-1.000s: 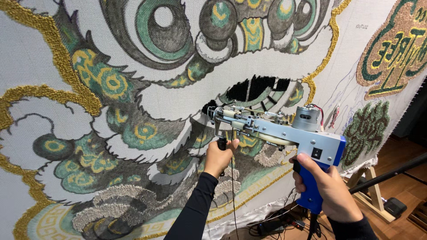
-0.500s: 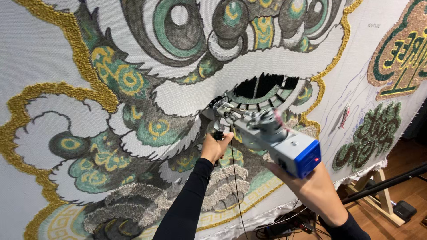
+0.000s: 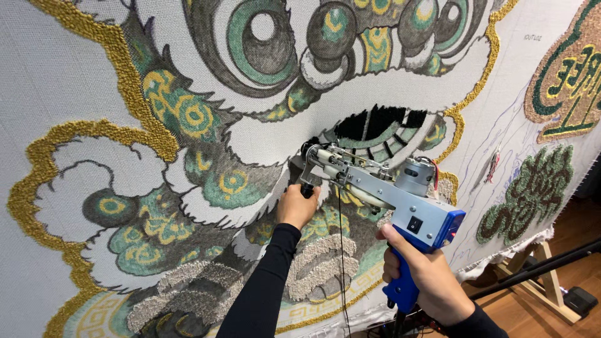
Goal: The person uses a handheld tufting gun to apply yarn onto a large canvas featuring a cartoon lion design. They guide the tool along the contours of the lion's mouth and teeth, filling in the black areas with yarn.
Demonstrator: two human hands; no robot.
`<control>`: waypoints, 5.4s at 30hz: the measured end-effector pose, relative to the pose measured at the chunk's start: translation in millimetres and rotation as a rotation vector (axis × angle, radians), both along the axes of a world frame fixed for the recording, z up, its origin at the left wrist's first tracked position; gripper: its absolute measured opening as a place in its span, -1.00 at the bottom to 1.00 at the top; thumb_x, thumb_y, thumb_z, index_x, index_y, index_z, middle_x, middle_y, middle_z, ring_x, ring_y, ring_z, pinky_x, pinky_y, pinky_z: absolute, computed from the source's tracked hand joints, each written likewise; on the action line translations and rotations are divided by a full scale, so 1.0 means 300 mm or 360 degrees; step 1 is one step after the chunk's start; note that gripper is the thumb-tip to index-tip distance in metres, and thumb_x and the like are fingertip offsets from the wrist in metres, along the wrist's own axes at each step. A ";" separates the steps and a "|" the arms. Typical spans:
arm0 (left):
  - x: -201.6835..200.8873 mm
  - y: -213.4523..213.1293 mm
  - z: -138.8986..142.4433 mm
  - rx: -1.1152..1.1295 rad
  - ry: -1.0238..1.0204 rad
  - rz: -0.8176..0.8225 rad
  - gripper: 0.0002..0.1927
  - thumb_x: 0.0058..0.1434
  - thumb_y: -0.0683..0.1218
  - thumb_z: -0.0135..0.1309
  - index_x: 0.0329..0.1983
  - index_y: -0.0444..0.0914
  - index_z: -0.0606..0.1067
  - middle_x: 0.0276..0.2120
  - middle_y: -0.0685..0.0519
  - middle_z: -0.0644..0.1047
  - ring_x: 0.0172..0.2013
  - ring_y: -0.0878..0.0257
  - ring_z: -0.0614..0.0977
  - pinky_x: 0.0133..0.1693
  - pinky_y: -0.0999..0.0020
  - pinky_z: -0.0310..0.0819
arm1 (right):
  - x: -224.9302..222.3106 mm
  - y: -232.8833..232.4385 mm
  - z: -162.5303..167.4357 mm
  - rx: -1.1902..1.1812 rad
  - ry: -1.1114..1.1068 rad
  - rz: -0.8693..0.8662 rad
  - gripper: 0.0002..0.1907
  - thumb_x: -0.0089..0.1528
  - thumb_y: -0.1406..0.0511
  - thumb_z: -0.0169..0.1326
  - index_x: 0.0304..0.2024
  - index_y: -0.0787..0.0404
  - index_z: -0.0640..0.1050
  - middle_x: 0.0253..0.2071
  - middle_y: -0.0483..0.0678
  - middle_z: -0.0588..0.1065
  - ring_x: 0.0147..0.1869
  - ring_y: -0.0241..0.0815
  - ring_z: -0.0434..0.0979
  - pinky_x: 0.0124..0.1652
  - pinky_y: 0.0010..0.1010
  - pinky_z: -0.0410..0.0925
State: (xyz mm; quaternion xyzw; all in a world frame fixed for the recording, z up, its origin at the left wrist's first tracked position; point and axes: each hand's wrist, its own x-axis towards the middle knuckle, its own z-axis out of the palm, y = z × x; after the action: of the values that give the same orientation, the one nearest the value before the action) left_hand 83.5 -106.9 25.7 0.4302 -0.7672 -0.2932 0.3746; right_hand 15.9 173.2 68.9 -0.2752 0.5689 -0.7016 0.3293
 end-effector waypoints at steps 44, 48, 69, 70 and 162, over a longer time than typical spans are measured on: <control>-0.020 -0.021 -0.002 0.0057 -0.0182 -0.0017 -0.54 0.31 0.20 0.06 -0.32 -0.31 0.58 -0.39 -0.15 0.65 -0.34 -0.08 0.71 -0.23 0.07 0.59 | 0.007 -0.036 -0.046 0.0059 -0.0467 -0.0040 -0.64 0.18 0.12 0.21 -0.21 0.27 0.51 -0.63 -0.09 0.23 -0.60 -0.21 0.23 -0.52 -0.26 0.23; -0.021 -0.022 -0.001 0.0087 -0.0187 -0.0041 -0.54 0.32 0.20 0.04 -0.30 -0.31 0.58 -0.38 -0.14 0.65 -0.34 -0.07 0.71 -0.24 0.06 0.59 | 0.008 -0.044 -0.044 0.0107 -0.0481 -0.0089 -0.64 0.19 0.11 0.21 -0.21 0.26 0.51 -0.62 -0.10 0.23 -0.60 -0.21 0.22 -0.51 -0.27 0.22; -0.034 -0.003 0.008 0.0088 -0.0047 -0.0051 -0.56 0.32 0.19 0.06 -0.36 -0.27 0.61 -0.40 -0.10 0.66 -0.37 -0.06 0.69 -0.26 0.04 0.57 | 0.011 -0.047 -0.024 0.0029 -0.0413 -0.0060 -0.66 0.16 0.14 0.19 -0.24 0.26 0.46 -0.63 -0.10 0.22 -0.61 -0.21 0.22 -0.52 -0.26 0.23; -0.034 -0.002 0.010 0.0096 -0.0055 -0.0058 -0.56 0.32 0.19 0.06 -0.37 -0.27 0.61 -0.41 -0.11 0.66 -0.37 -0.06 0.70 -0.26 0.04 0.57 | 0.011 -0.047 -0.024 0.0021 -0.0412 -0.0057 -0.66 0.16 0.14 0.20 -0.24 0.26 0.46 -0.63 -0.11 0.22 -0.61 -0.21 0.22 -0.52 -0.26 0.23; -0.258 0.121 -0.061 0.0702 0.0487 -0.0997 -0.58 0.30 0.13 0.16 0.11 -0.16 0.62 -0.12 0.14 0.70 -0.46 0.38 0.66 -0.49 0.48 0.40 | -0.592 0.148 -0.193 -0.0208 -0.0451 0.0472 -0.46 0.22 0.24 0.05 0.18 0.44 0.48 -0.72 -0.17 0.14 -0.66 -0.33 0.09 -0.58 -0.41 0.07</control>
State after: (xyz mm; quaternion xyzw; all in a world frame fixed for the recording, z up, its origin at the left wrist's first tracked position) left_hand 6.2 -70.4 7.5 0.1973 -0.7153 -0.6109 0.2759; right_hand -161.6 217.7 10.8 -0.2752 0.4234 -0.7127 0.4869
